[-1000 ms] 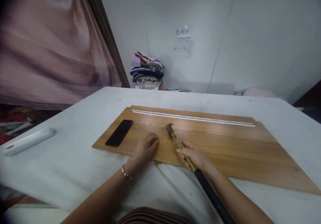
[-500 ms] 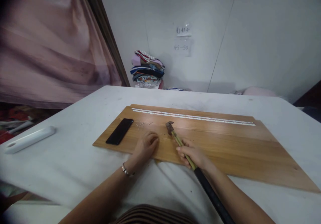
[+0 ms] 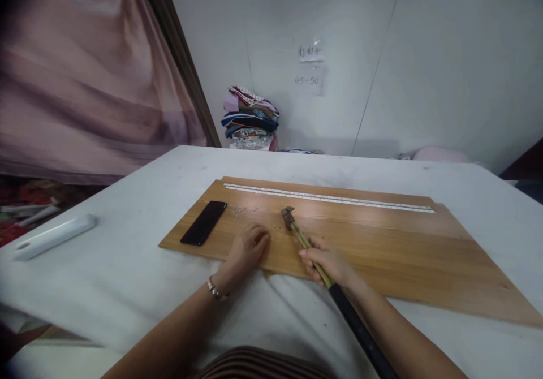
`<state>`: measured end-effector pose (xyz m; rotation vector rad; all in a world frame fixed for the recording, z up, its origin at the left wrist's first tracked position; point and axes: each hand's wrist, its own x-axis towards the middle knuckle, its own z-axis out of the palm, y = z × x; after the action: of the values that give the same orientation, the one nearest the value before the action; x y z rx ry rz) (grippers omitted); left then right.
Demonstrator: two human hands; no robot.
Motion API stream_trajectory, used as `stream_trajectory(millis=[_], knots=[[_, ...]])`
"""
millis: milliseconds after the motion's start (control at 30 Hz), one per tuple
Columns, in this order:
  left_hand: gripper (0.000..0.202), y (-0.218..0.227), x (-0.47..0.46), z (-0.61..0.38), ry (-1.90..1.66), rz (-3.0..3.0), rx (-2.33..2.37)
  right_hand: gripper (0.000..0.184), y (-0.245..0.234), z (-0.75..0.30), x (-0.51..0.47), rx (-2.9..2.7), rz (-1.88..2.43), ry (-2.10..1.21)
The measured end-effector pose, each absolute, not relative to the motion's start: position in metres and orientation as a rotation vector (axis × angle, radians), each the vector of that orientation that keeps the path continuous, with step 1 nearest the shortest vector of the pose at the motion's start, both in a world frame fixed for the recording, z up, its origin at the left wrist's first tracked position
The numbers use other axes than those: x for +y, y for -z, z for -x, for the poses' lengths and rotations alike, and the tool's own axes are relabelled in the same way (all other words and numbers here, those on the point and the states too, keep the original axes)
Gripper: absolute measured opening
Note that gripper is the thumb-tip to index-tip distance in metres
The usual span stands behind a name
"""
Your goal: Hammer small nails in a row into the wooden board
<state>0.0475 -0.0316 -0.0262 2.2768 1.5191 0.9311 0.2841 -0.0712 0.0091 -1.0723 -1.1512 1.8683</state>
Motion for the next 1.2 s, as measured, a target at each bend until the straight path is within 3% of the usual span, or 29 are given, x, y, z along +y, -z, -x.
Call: stream_trajectory(millis=[1200], knots=[[0.02,0.0226,-0.034,-0.0469,-0.794,-2.187,1.534,0.033,-0.0086,-0.2854,-0.0699,-1.123,1.05,-1.884]])
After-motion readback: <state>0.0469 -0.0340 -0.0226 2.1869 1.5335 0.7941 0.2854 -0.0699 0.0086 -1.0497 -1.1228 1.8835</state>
